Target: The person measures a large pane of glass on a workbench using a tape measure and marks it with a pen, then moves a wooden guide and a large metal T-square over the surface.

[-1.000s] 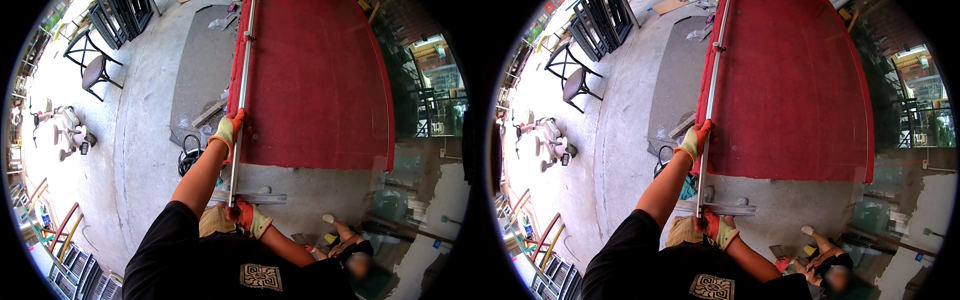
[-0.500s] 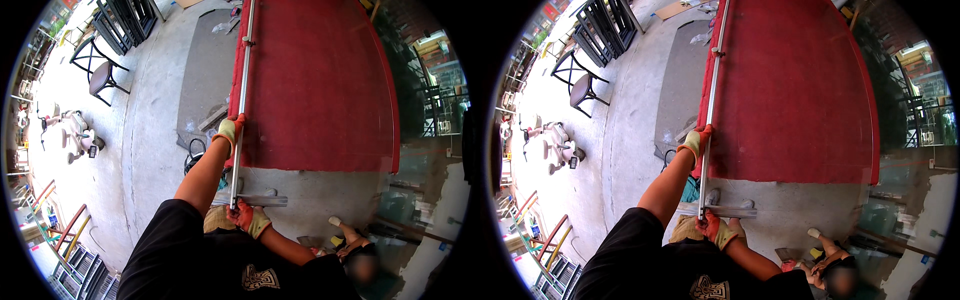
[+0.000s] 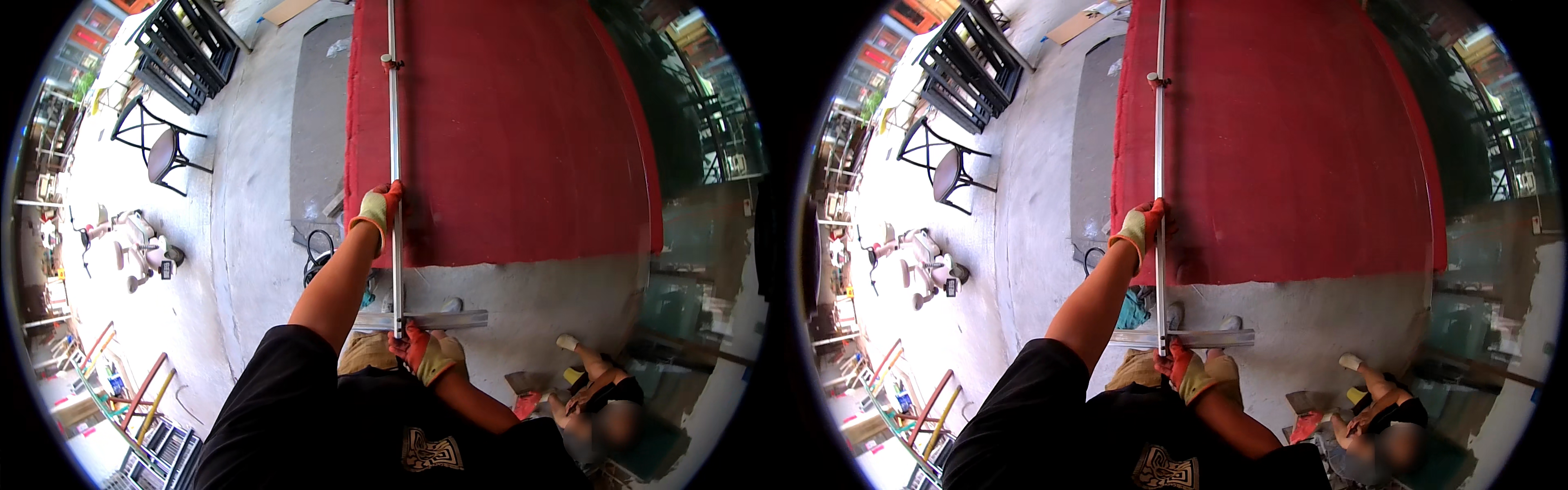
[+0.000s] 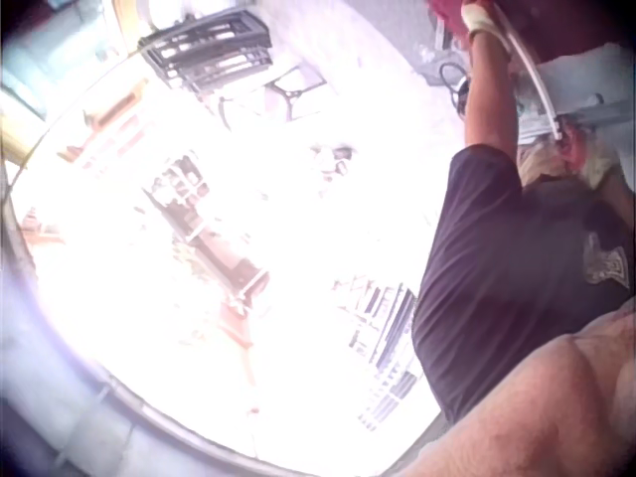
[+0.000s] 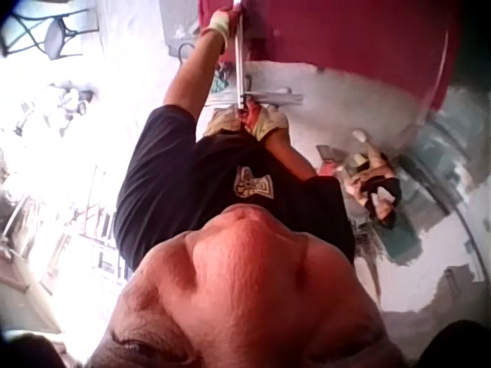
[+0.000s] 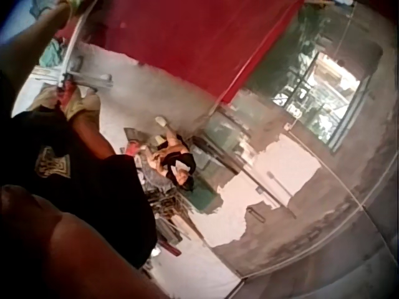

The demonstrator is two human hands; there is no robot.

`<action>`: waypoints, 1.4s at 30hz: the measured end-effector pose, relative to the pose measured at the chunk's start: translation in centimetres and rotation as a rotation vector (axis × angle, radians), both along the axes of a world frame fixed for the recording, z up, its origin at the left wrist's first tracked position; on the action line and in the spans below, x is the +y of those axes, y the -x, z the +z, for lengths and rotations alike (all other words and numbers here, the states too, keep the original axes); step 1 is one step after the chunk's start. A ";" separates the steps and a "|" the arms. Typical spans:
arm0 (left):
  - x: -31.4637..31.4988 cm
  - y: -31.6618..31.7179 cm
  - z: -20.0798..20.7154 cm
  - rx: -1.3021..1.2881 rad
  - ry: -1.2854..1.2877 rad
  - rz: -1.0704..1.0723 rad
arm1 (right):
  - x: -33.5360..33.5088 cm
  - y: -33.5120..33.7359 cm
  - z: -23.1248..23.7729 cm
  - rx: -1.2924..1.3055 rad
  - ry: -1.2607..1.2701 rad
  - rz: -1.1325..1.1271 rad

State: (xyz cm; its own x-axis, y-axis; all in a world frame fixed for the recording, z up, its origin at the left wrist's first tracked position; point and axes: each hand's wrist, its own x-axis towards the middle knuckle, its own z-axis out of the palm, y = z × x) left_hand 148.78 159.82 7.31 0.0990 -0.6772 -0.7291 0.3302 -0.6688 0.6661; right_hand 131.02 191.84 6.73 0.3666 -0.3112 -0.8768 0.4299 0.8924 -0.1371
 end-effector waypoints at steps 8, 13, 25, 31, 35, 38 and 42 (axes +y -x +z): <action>-3.2 11.0 -2.4 -0.005 -0.016 -0.123 | -3.7 9.0 6.6 0.280 0.030 -0.246; -7.0 18.8 -7.6 -0.059 0.123 -0.209 | -3.7 18.4 1.7 0.401 0.129 -0.239; -12.7 50.6 -1.9 0.109 0.070 -0.488 | -9.5 42.2 -0.7 1.041 0.238 -0.580; -15.9 64.1 0.5 0.053 -0.009 -0.637 | -13.6 55.1 0.9 1.071 0.125 -0.707; -17.5 73.3 0.8 0.074 -0.060 -0.624 | -14.9 64.2 0.2 1.156 0.172 -0.722; -19.2 80.6 0.1 0.056 -0.061 -0.628 | -16.1 72.0 -0.6 1.099 0.180 -0.780; -19.2 90.0 2.6 -0.125 -0.049 -0.843 | -16.1 80.6 -2.0 0.997 0.109 -0.936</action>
